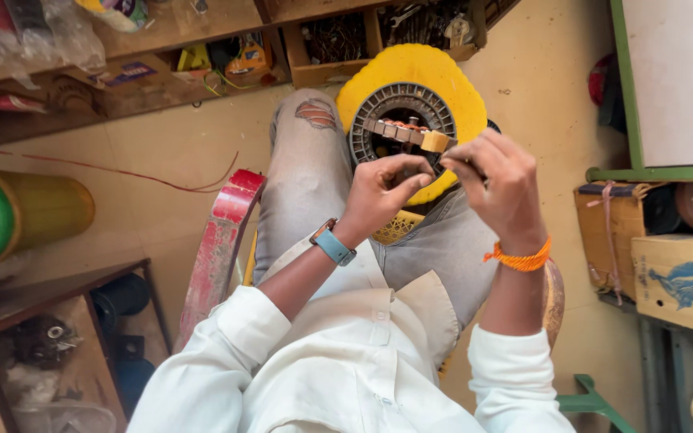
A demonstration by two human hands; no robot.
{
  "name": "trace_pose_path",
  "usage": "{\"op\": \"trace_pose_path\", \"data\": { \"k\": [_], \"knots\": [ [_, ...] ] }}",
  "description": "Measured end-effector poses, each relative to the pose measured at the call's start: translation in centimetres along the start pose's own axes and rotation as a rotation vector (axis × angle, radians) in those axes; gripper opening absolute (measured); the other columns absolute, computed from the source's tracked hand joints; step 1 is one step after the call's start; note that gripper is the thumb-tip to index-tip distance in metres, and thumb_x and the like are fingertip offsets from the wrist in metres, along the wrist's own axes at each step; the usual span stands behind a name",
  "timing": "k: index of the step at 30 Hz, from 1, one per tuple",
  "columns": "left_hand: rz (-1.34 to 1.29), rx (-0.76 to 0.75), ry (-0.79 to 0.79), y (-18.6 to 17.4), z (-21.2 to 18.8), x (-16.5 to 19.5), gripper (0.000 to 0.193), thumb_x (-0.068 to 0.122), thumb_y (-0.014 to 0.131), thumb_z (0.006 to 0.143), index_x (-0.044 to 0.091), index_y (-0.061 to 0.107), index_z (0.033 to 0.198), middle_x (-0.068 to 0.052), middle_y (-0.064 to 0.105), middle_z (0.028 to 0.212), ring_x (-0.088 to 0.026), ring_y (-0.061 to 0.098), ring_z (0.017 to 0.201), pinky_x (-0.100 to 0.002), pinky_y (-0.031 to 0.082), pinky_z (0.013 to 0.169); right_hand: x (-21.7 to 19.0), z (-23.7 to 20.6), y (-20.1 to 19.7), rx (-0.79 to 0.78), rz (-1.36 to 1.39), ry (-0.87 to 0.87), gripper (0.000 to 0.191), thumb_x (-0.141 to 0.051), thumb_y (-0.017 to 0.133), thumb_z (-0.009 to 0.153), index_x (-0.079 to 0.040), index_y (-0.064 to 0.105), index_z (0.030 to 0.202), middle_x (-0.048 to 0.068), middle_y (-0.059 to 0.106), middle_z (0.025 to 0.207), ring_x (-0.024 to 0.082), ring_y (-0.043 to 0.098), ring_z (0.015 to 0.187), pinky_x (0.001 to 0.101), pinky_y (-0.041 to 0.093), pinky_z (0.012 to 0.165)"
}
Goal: The person sits in a chair with a motor armature on their lap and uses a screwdriver to work on its commutator segments. They then fit and press a small block against the copper segments by hand, rotating the armature to work around it.
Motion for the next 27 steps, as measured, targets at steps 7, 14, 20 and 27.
{"op": "trace_pose_path", "data": {
  "k": [7, 14, 20, 27],
  "knots": [
    [-0.356, 0.082, -0.215, -1.7, 0.1, -2.4, 0.016, 0.012, 0.066, 0.098, 0.000, 0.068, 0.109, 0.000, 0.076, 0.100, -0.003, 0.056, 0.067, -0.021, 0.048, 0.061, 0.6, 4.8, 2.0, -0.111, 0.043, -0.066, 0.012, -0.002, 0.081, 0.096, 0.000, 0.070, 0.098, 0.012, 0.067, 0.091, 0.027, 0.065, 0.081, 0.0370, 0.050, 0.072],
    [-0.301, 0.290, -0.323, -2.0, -1.2, -3.3, 0.022, 0.018, 0.072, 0.090, -0.002, 0.072, 0.100, 0.004, 0.062, 0.106, -0.006, 0.062, 0.068, -0.022, 0.049, 0.056, 4.5, 4.8, 4.5, -0.150, 0.139, 0.046, 0.011, -0.001, 0.080, 0.096, 0.002, 0.071, 0.099, 0.012, 0.071, 0.090, 0.019, 0.069, 0.078, 0.0306, 0.054, 0.069],
    [-0.137, 0.442, -0.291, -2.6, -0.5, -3.0, 0.023, 0.018, 0.075, 0.085, -0.001, 0.075, 0.098, -0.003, 0.070, 0.102, -0.011, 0.071, 0.085, -0.026, 0.056, 0.066, 6.8, 4.9, 5.8, -0.150, 0.177, 0.097, 0.010, -0.001, 0.079, 0.099, 0.003, 0.071, 0.100, 0.012, 0.072, 0.091, 0.015, 0.071, 0.079, 0.0276, 0.055, 0.070],
    [0.104, 0.607, -0.243, -4.1, -0.1, -2.7, 0.023, 0.019, 0.079, 0.084, 0.001, 0.077, 0.099, -0.011, 0.077, 0.099, -0.020, 0.075, 0.088, -0.031, 0.056, 0.082, 8.4, 5.4, 7.4, -0.136, 0.051, 0.162, 0.010, -0.004, 0.082, 0.095, 0.003, 0.076, 0.099, 0.011, 0.071, 0.080, 0.014, 0.062, 0.065, 0.0281, 0.047, 0.060]
  ]
}}
Point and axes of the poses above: each hand's wrist, its own z-axis towards the middle knuckle, its own y-axis out of the palm, x = y × z, the point moved 10 cm from there along z, towards the middle knuckle
